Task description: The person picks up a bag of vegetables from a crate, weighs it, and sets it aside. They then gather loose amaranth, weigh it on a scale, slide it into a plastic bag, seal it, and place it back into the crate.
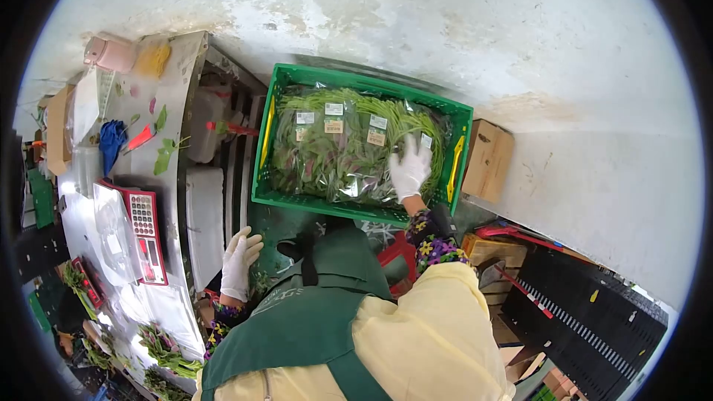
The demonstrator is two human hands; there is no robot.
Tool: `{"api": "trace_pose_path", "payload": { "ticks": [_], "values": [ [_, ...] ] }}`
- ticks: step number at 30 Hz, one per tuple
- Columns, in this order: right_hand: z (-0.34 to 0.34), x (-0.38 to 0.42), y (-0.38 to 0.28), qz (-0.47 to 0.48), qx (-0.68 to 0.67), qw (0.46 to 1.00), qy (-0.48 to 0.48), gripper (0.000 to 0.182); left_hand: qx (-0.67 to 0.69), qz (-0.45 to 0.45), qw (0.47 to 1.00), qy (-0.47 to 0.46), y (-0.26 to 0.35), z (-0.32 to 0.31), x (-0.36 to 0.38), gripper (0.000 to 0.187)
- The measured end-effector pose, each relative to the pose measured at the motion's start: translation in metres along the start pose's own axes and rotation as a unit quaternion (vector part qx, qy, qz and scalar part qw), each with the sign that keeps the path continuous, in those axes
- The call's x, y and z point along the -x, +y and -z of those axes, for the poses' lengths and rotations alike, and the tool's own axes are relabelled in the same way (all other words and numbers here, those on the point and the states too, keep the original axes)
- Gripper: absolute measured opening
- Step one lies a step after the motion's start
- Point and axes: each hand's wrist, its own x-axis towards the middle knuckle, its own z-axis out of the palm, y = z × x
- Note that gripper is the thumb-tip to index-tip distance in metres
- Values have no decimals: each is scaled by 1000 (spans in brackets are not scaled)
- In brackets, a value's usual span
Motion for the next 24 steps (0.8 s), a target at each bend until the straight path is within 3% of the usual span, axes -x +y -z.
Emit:
{"api": "trace_pose_path", "payload": {
  "ticks": [2, 5, 6, 8, 9, 10, 11, 12, 15, 16, 17, 18, 19, 20, 21, 24],
  "values": [
    [-10, 3, 24, -219, 12, 976, 0, 71, -10, -4, 1000, -7, 2, -4, -1, 45],
    [-64, 0, 54, -137, -39, 987, -74, 81, -10, 1, 1000, -9, 5, -11, -4, 44],
    [-76, 6, 26, -61, -22, 996, -68, 87, -6, 15, 1000, -6, 6, -11, -2, 43],
    [-68, 17, -26, -126, 9, 967, -221, 90, -7, -2, 1000, -8, 5, -11, 3, 42],
    [-70, 17, -30, -102, 70, 967, -222, 91, -2, -8, 1000, -12, 5, -9, 7, 42],
    [-89, 8, -13, -5, 113, 973, -203, 91, 10, -4, 1000, -11, 2, -4, 7, 42],
    [-84, -2, -16, -46, 106, 964, -239, 90, 20, -12, 1000, -6, -4, 2, 9, 43],
    [-49, 7, -35, -42, -15, 965, -257, 86, 17, -24, 1000, 5, 1, 6, 17, 43],
    [-8, -5, -68, -57, 73, 930, -355, 49, 83, -70, 993, 46, -24, 34, 18, 44],
    [-19, -10, -30, 164, 65, 958, -224, 52, 91, -100, 988, 70, -45, 46, 17, 43],
    [-48, -29, 9, 175, 68, 962, -200, 54, 110, -87, 985, 103, -45, 56, 29, 41],
    [-36, -24, -3, 160, 141, 966, -145, 56, 102, -105, 979, 143, -53, 67, 40, 39],
    [-25, -26, -17, 122, 194, 956, -185, 59, 126, -127, 966, 185, -67, 79, 49, 37],
    [-4, -2, -54, 160, 130, 971, -118, 55, 147, -148, 954, 217, -82, 93, 56, 36],
    [-38, -27, -25, 280, 21, 956, -80, 46, 164, -168, 937, 259, -98, 111, 64, 35],
    [-36, -7, -105, 377, 18, 925, -49, 40, 173, -165, 869, 433, -126, 157, 94, 27]
  ]
}}
